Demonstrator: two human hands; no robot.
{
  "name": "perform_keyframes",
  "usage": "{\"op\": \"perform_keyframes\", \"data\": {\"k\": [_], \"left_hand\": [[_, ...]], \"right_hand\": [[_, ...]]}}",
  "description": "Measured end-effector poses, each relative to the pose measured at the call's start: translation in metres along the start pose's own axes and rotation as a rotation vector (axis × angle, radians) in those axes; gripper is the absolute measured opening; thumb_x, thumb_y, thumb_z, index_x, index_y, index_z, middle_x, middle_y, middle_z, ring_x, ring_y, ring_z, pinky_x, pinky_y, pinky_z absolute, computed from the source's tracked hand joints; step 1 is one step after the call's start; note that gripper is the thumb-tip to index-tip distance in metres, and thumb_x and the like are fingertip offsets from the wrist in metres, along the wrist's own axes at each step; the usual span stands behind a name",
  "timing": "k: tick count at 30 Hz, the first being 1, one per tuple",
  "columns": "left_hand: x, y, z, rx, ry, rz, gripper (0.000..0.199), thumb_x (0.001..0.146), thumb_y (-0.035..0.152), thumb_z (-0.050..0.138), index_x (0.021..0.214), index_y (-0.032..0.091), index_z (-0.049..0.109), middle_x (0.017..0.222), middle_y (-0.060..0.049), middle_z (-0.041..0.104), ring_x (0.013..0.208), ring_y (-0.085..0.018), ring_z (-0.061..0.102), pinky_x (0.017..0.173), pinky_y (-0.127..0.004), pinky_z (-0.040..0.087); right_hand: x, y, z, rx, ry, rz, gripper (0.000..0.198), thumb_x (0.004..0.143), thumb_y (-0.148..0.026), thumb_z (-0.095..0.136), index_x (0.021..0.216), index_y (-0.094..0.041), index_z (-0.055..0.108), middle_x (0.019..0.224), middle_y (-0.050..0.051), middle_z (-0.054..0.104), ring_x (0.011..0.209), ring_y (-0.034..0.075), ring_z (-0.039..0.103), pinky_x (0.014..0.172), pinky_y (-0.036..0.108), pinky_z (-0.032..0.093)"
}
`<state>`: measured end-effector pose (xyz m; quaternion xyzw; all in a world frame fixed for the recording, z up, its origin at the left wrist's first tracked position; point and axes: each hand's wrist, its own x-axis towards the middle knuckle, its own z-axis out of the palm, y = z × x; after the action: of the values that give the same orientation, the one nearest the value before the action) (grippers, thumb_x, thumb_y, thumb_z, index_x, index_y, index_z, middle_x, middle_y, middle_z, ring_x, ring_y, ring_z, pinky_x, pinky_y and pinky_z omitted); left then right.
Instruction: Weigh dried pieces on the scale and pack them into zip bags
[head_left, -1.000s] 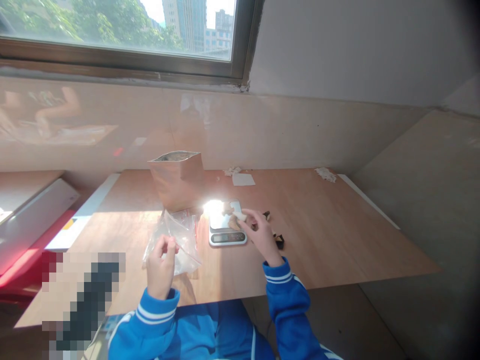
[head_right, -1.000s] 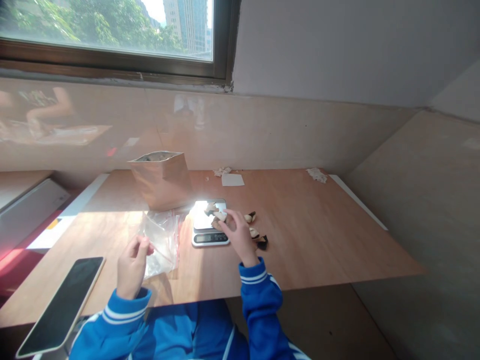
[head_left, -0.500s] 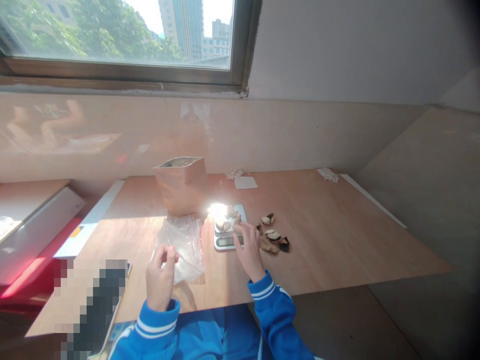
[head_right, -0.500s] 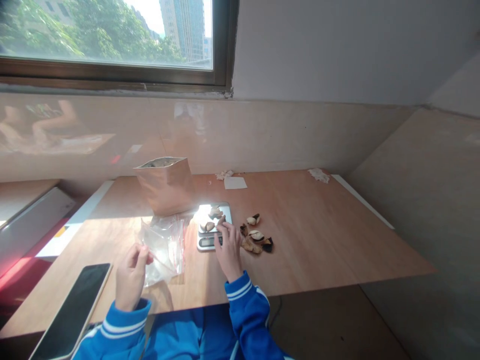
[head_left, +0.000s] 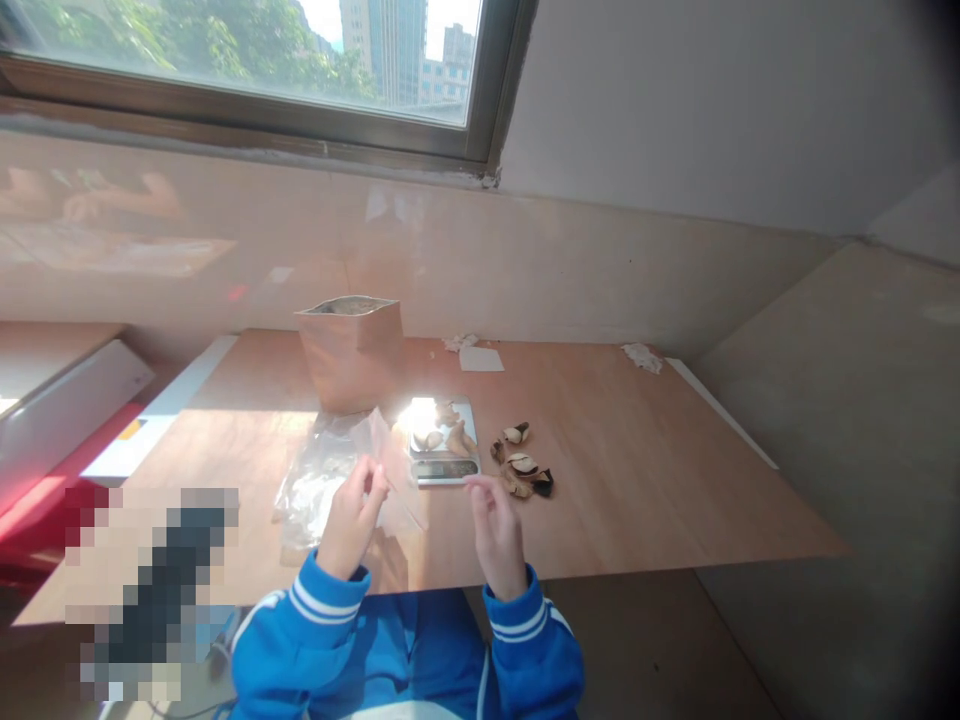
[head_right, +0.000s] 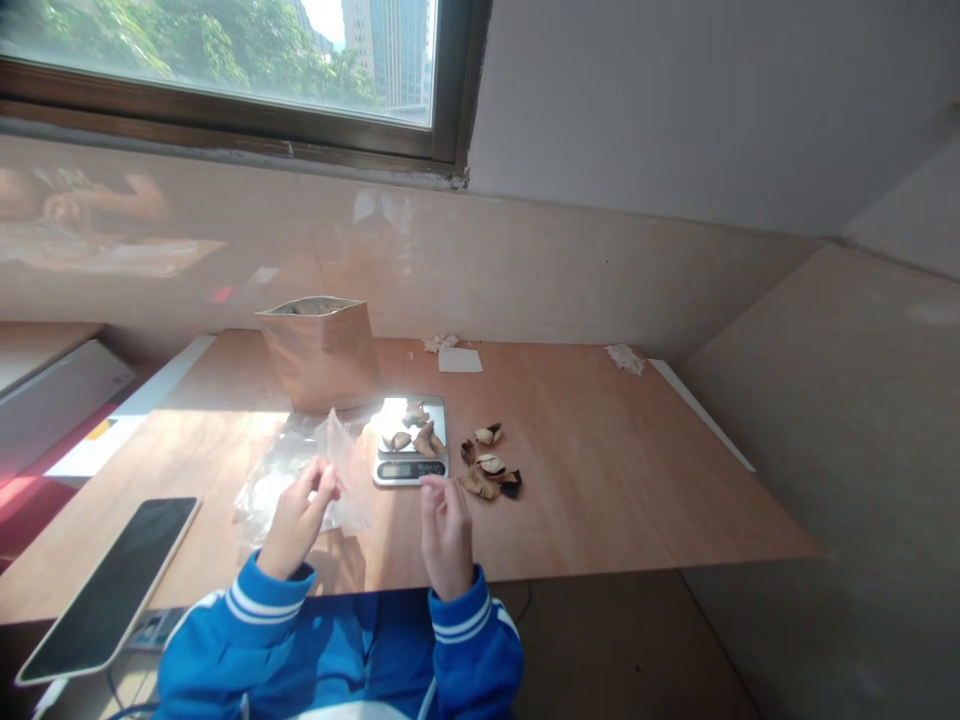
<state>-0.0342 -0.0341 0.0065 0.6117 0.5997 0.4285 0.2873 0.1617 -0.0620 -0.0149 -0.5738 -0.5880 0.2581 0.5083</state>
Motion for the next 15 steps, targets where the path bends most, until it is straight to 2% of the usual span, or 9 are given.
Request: {"op": "perform_keyframes", "data": {"k": [3,6,8,11,15], "left_hand": [[-0.005,0.006,0.009,0.038,-0.107,0.063,0.033,0.091,0.045,0.034,0.07,0.022,0.044,0.062,0.001,0.05,0.06,-0.015,0.052,0.062,-0.029,0.042],[-0.008,0.007,0.007,0.048,-0.136,0.077,0.033,0.091,0.044,0.033,0.069,0.022,0.044,0.063,0.001,0.05,0.06,-0.016,0.051,0.061,-0.029,0.041],[-0.007,0.004,-0.001,0.044,-0.046,0.047,0.033,0.091,0.044,0.032,0.068,0.023,0.043,0.062,0.001,0.049,0.059,-0.015,0.051,0.059,-0.028,0.04],[-0.001,-0.003,-0.017,0.029,0.122,-0.015,0.034,0.09,0.045,0.034,0.065,0.022,0.041,0.058,0.002,0.046,0.056,-0.014,0.049,0.057,-0.027,0.038],[0.012,-0.007,-0.034,-0.016,0.213,-0.064,0.035,0.087,0.045,0.041,0.061,0.022,0.041,0.056,0.003,0.046,0.057,-0.013,0.048,0.058,-0.025,0.038]], "right_hand": [[0.011,-0.026,0.021,0.023,-0.21,0.053,0.025,0.092,-0.04,0.045,0.094,-0.02,0.06,0.081,0.003,0.064,0.069,0.015,0.058,0.063,0.025,0.044],[0.013,-0.025,0.037,-0.055,-0.259,0.126,0.024,0.089,-0.041,0.048,0.078,-0.02,0.056,0.063,-0.002,0.055,0.054,0.013,0.05,0.054,0.024,0.038],[0.011,-0.015,0.038,-0.047,-0.23,0.175,0.028,0.09,-0.042,0.045,0.074,-0.021,0.052,0.058,-0.003,0.05,0.053,0.013,0.048,0.053,0.024,0.036],[0.006,0.001,0.024,0.042,-0.219,0.212,0.034,0.09,-0.049,0.045,0.072,-0.02,0.051,0.061,-0.001,0.053,0.058,0.014,0.052,0.056,0.024,0.04],[-0.002,0.018,-0.004,0.09,-0.29,0.203,0.041,0.091,-0.052,0.043,0.076,-0.018,0.06,0.071,0.003,0.063,0.067,0.015,0.058,0.065,0.025,0.045]]}}
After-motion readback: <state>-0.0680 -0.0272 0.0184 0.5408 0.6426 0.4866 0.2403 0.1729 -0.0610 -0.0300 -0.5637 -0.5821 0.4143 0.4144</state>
